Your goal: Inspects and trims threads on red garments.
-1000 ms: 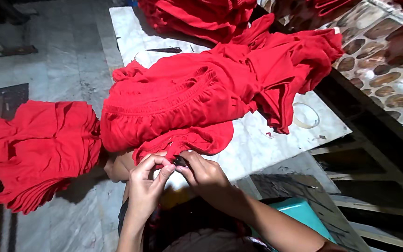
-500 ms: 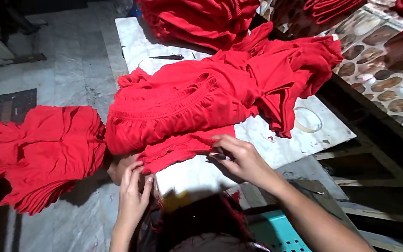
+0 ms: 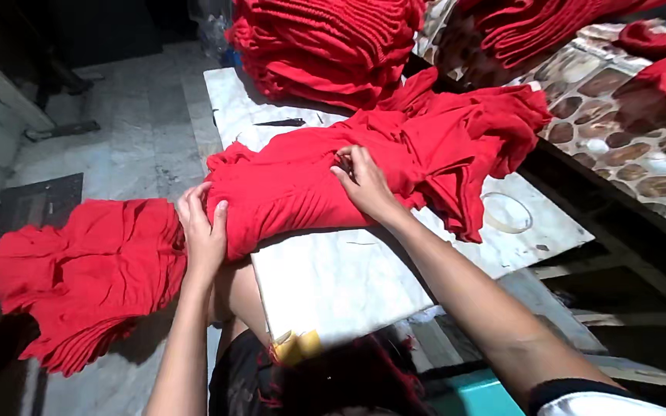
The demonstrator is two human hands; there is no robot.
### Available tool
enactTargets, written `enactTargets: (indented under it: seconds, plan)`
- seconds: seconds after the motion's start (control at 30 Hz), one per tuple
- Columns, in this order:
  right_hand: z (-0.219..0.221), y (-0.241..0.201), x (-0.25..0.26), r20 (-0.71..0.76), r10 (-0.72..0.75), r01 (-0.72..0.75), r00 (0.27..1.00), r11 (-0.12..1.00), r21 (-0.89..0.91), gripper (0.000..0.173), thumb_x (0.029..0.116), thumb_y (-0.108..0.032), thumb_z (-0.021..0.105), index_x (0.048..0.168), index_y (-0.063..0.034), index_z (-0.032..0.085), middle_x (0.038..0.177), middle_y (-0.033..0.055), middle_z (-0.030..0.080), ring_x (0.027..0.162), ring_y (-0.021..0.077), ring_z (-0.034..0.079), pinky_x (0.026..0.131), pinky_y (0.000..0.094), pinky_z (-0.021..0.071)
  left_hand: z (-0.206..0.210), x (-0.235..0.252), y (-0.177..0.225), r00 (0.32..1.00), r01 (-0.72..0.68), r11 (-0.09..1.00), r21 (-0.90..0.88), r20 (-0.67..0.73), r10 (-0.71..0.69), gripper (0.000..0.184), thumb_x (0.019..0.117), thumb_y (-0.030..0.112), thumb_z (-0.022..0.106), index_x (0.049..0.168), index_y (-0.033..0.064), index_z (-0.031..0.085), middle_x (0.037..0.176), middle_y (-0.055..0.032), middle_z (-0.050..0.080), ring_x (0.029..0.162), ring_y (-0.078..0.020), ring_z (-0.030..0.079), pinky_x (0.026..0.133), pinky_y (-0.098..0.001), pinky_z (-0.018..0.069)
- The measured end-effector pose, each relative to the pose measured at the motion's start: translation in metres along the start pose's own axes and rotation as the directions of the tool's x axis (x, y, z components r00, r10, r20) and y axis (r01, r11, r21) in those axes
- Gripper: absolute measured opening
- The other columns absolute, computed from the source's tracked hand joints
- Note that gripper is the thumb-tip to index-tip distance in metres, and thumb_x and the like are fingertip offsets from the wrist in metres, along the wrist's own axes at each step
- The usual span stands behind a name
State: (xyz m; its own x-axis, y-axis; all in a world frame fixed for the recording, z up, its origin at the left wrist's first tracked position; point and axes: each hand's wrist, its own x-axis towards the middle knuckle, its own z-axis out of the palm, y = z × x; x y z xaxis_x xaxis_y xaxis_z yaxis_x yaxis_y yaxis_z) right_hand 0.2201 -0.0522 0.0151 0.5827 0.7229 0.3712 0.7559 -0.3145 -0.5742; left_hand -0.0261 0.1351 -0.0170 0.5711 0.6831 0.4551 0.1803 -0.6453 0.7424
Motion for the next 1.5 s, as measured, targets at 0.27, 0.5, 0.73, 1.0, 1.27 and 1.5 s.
enactTargets:
  seconds: [0.27,0.5,0.73,1.0,1.27,1.5]
  plan:
    - [-0.004,0.000,0.002,0.068,0.195,-0.198,0.978,0.979,0.046,0.064,0.0994,-0.037,0.065,0.144,0.0059,0.047,0.143,0.0302,0.050,0.129,0.0456,0.053,0.104,0.0637,0.0421,-0.004,-0.004,-0.020,0.872,0.483,0.812,-0.328,0.262,-0.413,0.064,0.1088,0.048,0.024,0.155,0.0036,0.033,0.145,-0.0151,0.052,0.129,-0.0153,0.054,0.109,-0.0404,0.0439]
    - [-0.022,0.000,0.001,0.311,0.230,-0.324,0.922,0.898,0.298,0.043,0.0964,-0.028,0.071,0.126,0.0002,0.060,0.103,0.0157,0.067,0.090,0.0212,0.064,0.082,0.0429,0.0533,-0.008,0.016,-0.007,0.853,0.521,0.718,-0.461,0.270,-0.446,0.068,0.1084,0.052,0.005,0.140,0.0115,0.050,0.118,0.0034,0.065,0.107,0.0028,0.061,0.094,-0.0239,0.0518]
    - [-0.086,-0.005,-0.044,0.701,-0.373,-0.006,0.608,0.880,0.474,0.059,0.0784,-0.042,0.080,0.118,-0.0013,0.066,0.101,0.0001,0.069,0.090,-0.0024,0.060,0.081,0.0172,0.0506,-0.043,-0.021,-0.003,0.892,0.154,0.745,-0.649,0.416,0.178,0.080,0.0931,0.081,0.021,0.101,0.0231,0.076,0.100,0.0102,0.075,0.101,-0.0033,0.068,0.095,-0.0270,0.0535]
    - [-0.129,-0.017,-0.024,0.544,-0.377,0.059,0.750,0.857,0.512,0.027,0.0907,-0.032,0.069,0.107,-0.0112,0.072,0.081,-0.0120,0.067,0.069,-0.0082,0.058,0.060,0.0097,0.0475,-0.076,-0.044,-0.014,0.977,0.117,0.790,-0.601,0.213,0.018,0.053,0.1039,0.061,0.035,0.121,0.0218,0.066,0.111,0.0071,0.074,0.086,-0.0072,0.073,0.073,-0.0231,0.0613]
    - [-0.049,-0.012,0.076,0.478,0.050,-0.014,0.877,0.997,-0.078,0.053,0.0962,-0.032,0.073,0.135,0.0025,0.061,0.125,0.0271,0.065,0.118,0.0430,0.062,0.103,0.0635,0.0436,-0.020,-0.060,-0.054,0.717,0.674,0.738,-0.010,0.247,-0.652,0.043,0.1109,0.020,0.039,0.137,-0.0126,0.051,0.136,-0.0270,0.058,0.126,-0.0233,0.056,0.110,-0.0359,0.0420]
    - [-0.028,-0.011,0.105,0.699,0.273,-0.039,0.661,0.943,-0.331,0.059,0.0907,-0.041,0.078,0.117,0.0110,0.065,0.110,0.0285,0.067,0.107,0.0412,0.064,0.097,0.0608,0.0463,0.000,-0.019,-0.006,0.732,0.672,0.713,-0.201,0.326,-0.598,0.044,0.1107,0.007,0.036,0.148,-0.0157,0.038,0.155,-0.0251,0.043,0.144,-0.0180,0.043,0.118,-0.0248,0.0309]
